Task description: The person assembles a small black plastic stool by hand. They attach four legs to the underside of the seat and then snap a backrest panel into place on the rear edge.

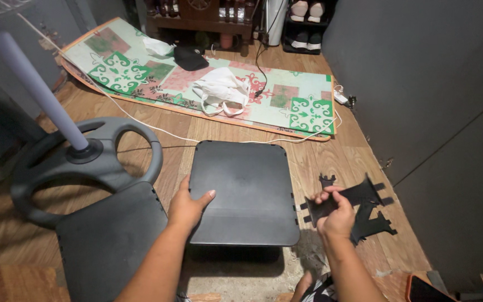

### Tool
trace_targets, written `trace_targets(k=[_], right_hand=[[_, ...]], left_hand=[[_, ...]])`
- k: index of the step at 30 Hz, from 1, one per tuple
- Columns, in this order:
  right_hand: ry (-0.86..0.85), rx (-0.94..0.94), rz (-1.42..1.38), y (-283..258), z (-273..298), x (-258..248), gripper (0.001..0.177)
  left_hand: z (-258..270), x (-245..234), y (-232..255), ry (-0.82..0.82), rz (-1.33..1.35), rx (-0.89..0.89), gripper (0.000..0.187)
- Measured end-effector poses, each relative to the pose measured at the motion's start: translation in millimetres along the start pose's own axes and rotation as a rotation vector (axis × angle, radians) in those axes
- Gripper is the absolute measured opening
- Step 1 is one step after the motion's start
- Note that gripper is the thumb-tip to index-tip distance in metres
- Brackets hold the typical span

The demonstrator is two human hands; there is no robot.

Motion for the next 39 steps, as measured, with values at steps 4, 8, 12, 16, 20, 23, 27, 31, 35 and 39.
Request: trace_targets(k=[4, 8, 12, 16, 20, 23, 27, 31, 35, 39], right_hand=[[0.021, 0.075, 0.058, 6.4, -5.7, -10.1, 0.018], [0.03, 0.144, 0.086, 15.6, -3.4, -14.8, 0.021], [0.003, 0.188, 0.091, 16.3, 1.0, -7.9, 0.025], [0.025, 0.187, 0.161, 14.3, 3.8, -6.7, 0.033], [0.004, 0.243, 0.212, 22.2, -3.9, -19.5, 0.038], [0.058, 0.272, 0.507, 39.4, -16.2, -45.2, 0.038], [0.14, 0.23, 0.882, 59.1, -28.7, -87.4, 0.039], [0.162, 0.115, 1.334, 68.2, -41.8, -121.3, 0.05], [0.159, 0.162, 1.682, 76.8, -56.0, -147.5, 0.054], [0.208, 0.092, 1.78, 59.3, -64.1, -159.7, 0.057]], left_hand=[[-1.1, -0.7, 1.4, -0.005, 0.053, -0.018, 0.091], [3.3, -1.3, 1.4, -0.002, 0.067, -0.026, 0.09], [3.3, -2.0, 4.2, -0.008, 0.025, -0.03, 0.092], [3.6, -2.4, 3.7, 0.0, 0.038, -0.027, 0.093], [2.2, 0.7, 0.0, -0.005, 0.024, -0.03, 0.091], [0.6, 0.0, -0.8, 0.008, 0.055, -0.021, 0.089], [0.4, -0.9, 0.3, 0.024, 0.018, -0.029, 0.09], [2.5, -1.1, 0.5, -0.012, 0.09, -0.077, 0.087], [3.1, -1.4, 4.0, -0.03, 0.126, -0.082, 0.089], [4.7, -4.0, 6.4, -0.026, 0.145, -0.09, 0.089]])
Point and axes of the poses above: each hand's wrist, its own z-axis away from the middle knuckle, its own x-axis out of the palm, y = z × x, the point moved 6 cm from there along -z, towards the middle knuckle, and after that the axes turned 9 degrees about y, right-handed, at the moved point
